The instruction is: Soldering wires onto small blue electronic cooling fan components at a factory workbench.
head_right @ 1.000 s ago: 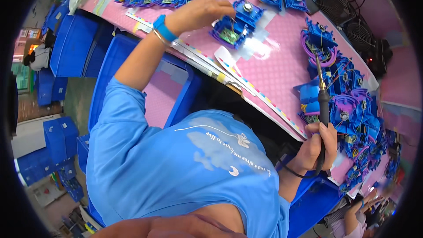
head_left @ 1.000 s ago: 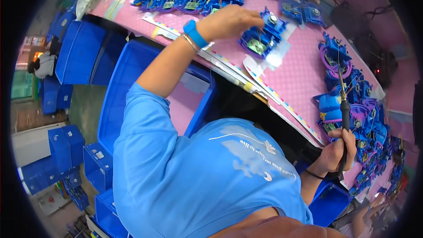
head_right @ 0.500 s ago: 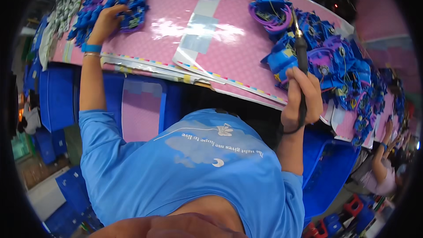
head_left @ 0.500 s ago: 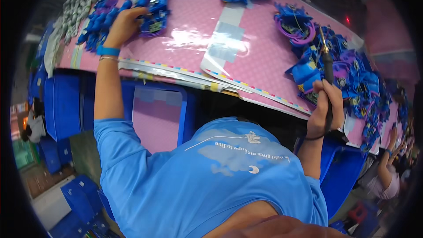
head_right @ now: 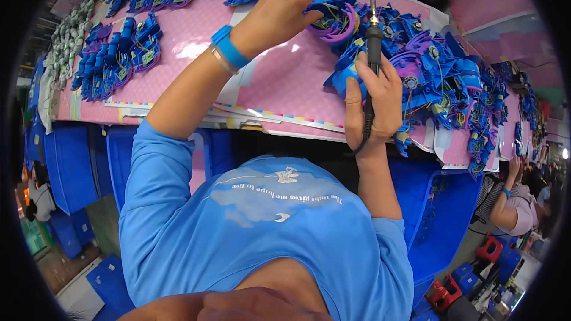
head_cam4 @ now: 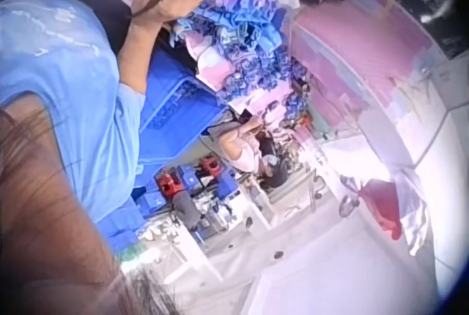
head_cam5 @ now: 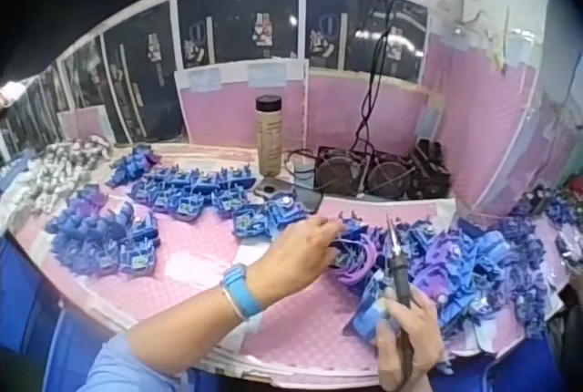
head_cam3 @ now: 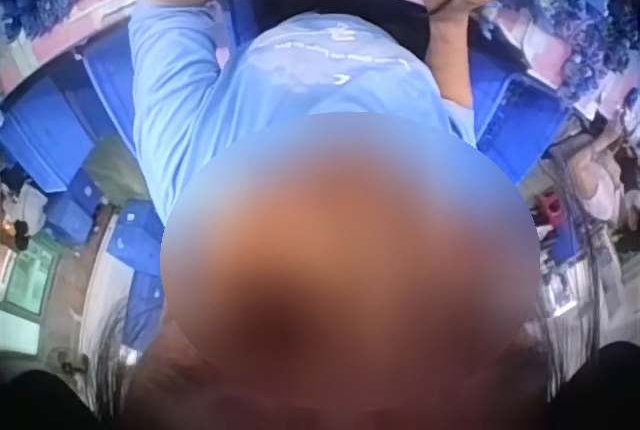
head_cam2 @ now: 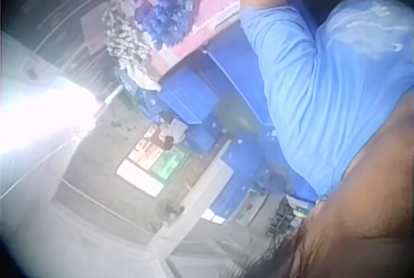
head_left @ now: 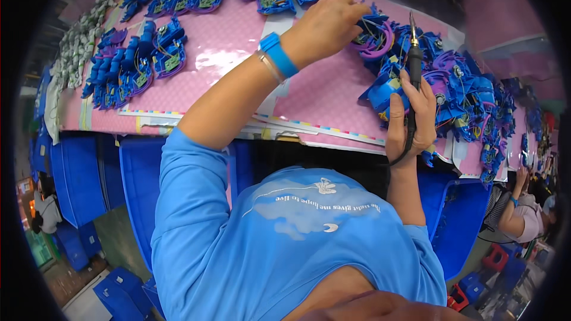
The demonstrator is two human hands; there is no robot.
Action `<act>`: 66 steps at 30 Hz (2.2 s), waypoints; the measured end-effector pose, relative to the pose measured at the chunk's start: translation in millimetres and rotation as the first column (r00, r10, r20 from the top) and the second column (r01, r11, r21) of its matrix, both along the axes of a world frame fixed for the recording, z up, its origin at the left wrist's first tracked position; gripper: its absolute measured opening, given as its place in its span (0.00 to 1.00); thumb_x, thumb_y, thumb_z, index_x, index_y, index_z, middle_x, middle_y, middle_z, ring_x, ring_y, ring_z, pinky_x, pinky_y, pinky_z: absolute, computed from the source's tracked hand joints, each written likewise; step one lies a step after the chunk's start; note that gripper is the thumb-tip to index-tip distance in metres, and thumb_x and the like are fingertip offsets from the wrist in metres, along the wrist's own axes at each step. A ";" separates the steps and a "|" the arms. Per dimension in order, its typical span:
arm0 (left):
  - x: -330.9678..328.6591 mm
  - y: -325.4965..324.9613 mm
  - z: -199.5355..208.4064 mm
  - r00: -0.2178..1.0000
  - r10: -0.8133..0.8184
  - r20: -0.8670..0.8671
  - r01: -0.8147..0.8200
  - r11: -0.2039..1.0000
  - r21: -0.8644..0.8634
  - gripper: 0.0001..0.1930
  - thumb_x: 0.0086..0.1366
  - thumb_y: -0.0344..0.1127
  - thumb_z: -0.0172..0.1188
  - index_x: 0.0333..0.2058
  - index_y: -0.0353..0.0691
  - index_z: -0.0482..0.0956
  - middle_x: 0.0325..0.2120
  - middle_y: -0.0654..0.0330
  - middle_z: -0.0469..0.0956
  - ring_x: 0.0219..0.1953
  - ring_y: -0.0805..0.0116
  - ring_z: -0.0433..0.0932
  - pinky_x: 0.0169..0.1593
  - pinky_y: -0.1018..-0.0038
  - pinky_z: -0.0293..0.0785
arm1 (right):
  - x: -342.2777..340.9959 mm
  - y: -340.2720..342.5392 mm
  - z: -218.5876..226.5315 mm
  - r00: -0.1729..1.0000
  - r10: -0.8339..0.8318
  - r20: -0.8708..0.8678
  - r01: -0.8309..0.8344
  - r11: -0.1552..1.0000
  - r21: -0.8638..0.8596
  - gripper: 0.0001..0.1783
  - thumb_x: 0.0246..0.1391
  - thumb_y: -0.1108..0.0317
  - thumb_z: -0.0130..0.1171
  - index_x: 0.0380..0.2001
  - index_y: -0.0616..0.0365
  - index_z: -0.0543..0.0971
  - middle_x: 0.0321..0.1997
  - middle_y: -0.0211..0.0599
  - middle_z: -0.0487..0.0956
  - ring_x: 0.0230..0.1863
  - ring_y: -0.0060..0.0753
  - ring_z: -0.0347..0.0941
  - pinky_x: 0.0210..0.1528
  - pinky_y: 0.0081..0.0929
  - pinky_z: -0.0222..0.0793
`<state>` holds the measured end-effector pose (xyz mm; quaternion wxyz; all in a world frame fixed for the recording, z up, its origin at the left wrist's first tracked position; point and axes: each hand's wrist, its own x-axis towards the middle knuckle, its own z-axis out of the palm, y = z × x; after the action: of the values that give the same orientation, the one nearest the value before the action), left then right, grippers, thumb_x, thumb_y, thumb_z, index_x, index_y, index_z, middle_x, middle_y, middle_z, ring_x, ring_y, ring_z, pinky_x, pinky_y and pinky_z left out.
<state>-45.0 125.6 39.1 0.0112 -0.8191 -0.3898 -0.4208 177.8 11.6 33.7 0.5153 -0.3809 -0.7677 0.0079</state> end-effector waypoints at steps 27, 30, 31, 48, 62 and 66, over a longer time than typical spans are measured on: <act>-26.9 -191.5 -23.7 0.940 0.329 0.093 -0.318 0.941 -0.115 0.13 0.52 0.20 0.72 0.37 0.35 0.82 0.32 0.55 0.80 0.27 0.61 0.82 0.28 0.70 0.79 | -38.5 -29.6 -30.8 0.906 0.414 -0.091 -0.424 0.886 -0.189 0.29 0.50 0.77 0.73 0.56 0.64 0.76 0.61 0.64 0.77 0.58 0.52 0.81 0.59 0.39 0.76; -34.4 -195.6 -21.8 0.951 0.308 0.016 -0.305 0.947 -0.100 0.14 0.52 0.20 0.72 0.39 0.34 0.83 0.32 0.55 0.80 0.27 0.61 0.82 0.27 0.71 0.79 | -54.6 -34.7 -41.1 0.906 0.407 -0.120 -0.423 0.845 -0.328 0.33 0.49 0.76 0.74 0.59 0.62 0.73 0.65 0.59 0.75 0.56 0.47 0.82 0.53 0.34 0.81; -37.2 -195.7 -20.0 0.949 0.313 0.024 -0.310 0.947 -0.082 0.14 0.52 0.20 0.72 0.39 0.34 0.83 0.32 0.55 0.80 0.27 0.61 0.82 0.27 0.71 0.79 | -58.6 -35.5 -43.3 0.900 0.420 -0.118 -0.434 0.838 -0.330 0.33 0.49 0.76 0.74 0.59 0.62 0.73 0.65 0.59 0.75 0.56 0.47 0.82 0.53 0.34 0.81; -35.6 -193.6 -33.0 0.906 0.333 0.260 -0.203 0.882 -0.425 0.12 0.58 0.24 0.72 0.42 0.35 0.85 0.30 0.57 0.81 0.27 0.67 0.79 0.29 0.73 0.74 | -40.3 -36.3 -53.4 0.969 0.245 -0.010 -0.242 0.948 -0.209 0.28 0.51 0.85 0.69 0.55 0.66 0.73 0.58 0.62 0.80 0.56 0.50 0.83 0.55 0.35 0.80; -52.2 -215.9 -40.3 0.434 0.464 0.772 0.185 0.792 -0.581 0.18 0.68 0.21 0.61 0.56 0.33 0.82 0.33 0.66 0.74 0.29 0.81 0.70 0.31 0.82 0.68 | -27.6 -38.6 -27.0 0.848 0.528 -0.039 -0.529 0.842 -0.104 0.13 0.58 0.77 0.58 0.46 0.70 0.79 0.28 0.47 0.81 0.26 0.38 0.77 0.29 0.30 0.72; -44.6 -215.5 -44.6 0.626 0.520 0.582 -0.187 0.824 -0.535 0.19 0.62 0.21 0.66 0.52 0.38 0.84 0.31 0.64 0.81 0.28 0.81 0.75 0.27 0.82 0.68 | -26.1 -43.5 -19.5 0.790 0.580 -0.200 -0.610 0.775 -0.162 0.15 0.57 0.73 0.60 0.46 0.70 0.79 0.22 0.42 0.77 0.22 0.34 0.74 0.27 0.27 0.68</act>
<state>-89.6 -89.9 -5.5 -0.2325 -0.4794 -0.6022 -0.5946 151.7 -32.0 14.3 0.4934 -0.1707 -0.8051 0.2813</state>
